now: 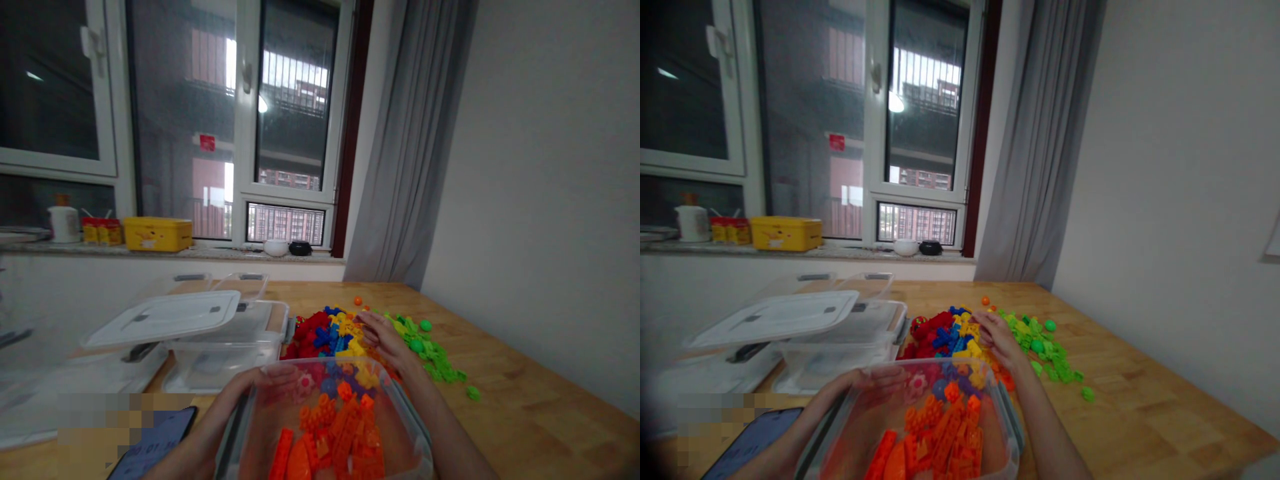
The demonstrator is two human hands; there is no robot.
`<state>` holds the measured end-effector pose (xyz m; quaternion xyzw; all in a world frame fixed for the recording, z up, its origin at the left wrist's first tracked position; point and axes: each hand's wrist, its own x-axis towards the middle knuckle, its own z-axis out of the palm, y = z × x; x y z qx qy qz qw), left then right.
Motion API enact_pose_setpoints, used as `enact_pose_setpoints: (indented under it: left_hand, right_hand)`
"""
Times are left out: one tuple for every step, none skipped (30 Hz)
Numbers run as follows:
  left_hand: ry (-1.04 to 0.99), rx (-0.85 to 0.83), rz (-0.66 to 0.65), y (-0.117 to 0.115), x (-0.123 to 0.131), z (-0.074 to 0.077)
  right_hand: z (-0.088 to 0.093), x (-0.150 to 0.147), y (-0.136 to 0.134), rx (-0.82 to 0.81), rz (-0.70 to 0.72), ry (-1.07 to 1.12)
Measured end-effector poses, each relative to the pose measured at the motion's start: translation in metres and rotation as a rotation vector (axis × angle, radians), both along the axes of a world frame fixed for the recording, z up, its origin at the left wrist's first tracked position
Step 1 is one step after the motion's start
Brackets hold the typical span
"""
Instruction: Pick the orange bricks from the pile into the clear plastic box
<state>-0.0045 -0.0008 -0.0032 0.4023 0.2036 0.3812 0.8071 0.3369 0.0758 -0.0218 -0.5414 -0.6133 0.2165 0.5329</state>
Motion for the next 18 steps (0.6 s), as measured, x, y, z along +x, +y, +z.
enact_pose_setpoints:
  left_hand:
    - [-0.001,0.005,-0.002,0.001,0.0,-0.001]
    - [0.001,0.01,-0.003,0.002,0.0,-0.002]
    - [0.008,0.015,-0.004,0.003,0.0,-0.003]
    - [0.018,0.02,-0.001,0.004,-0.001,-0.004]
    - [0.03,0.026,0.005,0.004,-0.002,-0.004]
    - [0.043,0.032,0.012,0.003,-0.002,-0.003]
    - [0.051,0.033,0.021,0.002,-0.002,-0.002]
    - [0.053,0.029,0.025,0.0,-0.002,-0.001]
    - [0.049,0.02,0.02,-0.001,-0.002,0.001]
    - [0.042,0.012,0.011,-0.003,-0.001,0.002]
    - [0.031,0.007,-0.002,-0.004,0.0,0.003]
    - [0.016,0.005,-0.017,-0.005,0.001,0.004]
    - [-0.002,0.009,-0.03,-0.005,0.002,0.005]
    - [-0.018,0.013,-0.04,-0.005,0.002,0.005]
    - [-0.026,0.016,-0.044,-0.004,0.002,0.004]
    - [-0.023,0.02,-0.04,-0.003,0.002,0.003]
    - [-0.01,0.027,-0.027,-0.002,0.001,0.002]
    - [0.009,0.038,0.001,-0.002,0.0,0.001]
  right_hand:
    - [-0.003,0.007,0.006,0.026,-0.104,-0.038]
    - [-0.006,0.016,0.011,0.04,-0.181,-0.066]
    - [-0.01,0.024,0.015,0.048,-0.243,-0.091]
    - [-0.014,0.033,0.018,0.054,-0.306,-0.128]
    - [-0.018,0.042,0.019,0.053,-0.361,-0.17]
    - [-0.022,0.049,0.02,0.044,-0.403,-0.216]
    - [-0.027,0.056,0.021,0.027,-0.434,-0.262]
    - [-0.032,0.062,0.021,0.005,-0.458,-0.306]
    - [-0.036,0.067,0.021,-0.019,-0.478,-0.347]
    - [-0.04,0.07,0.022,-0.045,-0.496,-0.384]
    - [-0.044,0.073,0.022,-0.07,-0.511,-0.419]
    - [-0.046,0.075,0.023,-0.095,-0.522,-0.45]
    - [-0.048,0.076,0.024,-0.117,-0.528,-0.479]
    - [-0.05,0.077,0.025,-0.138,-0.529,-0.506]
    - [-0.051,0.077,0.026,-0.156,-0.526,-0.531]
    - [-0.053,0.077,0.026,-0.172,-0.522,-0.555]
    - [-0.054,0.077,0.027,-0.185,-0.518,-0.576]
    - [-0.055,0.076,0.027,-0.198,-0.514,-0.595]
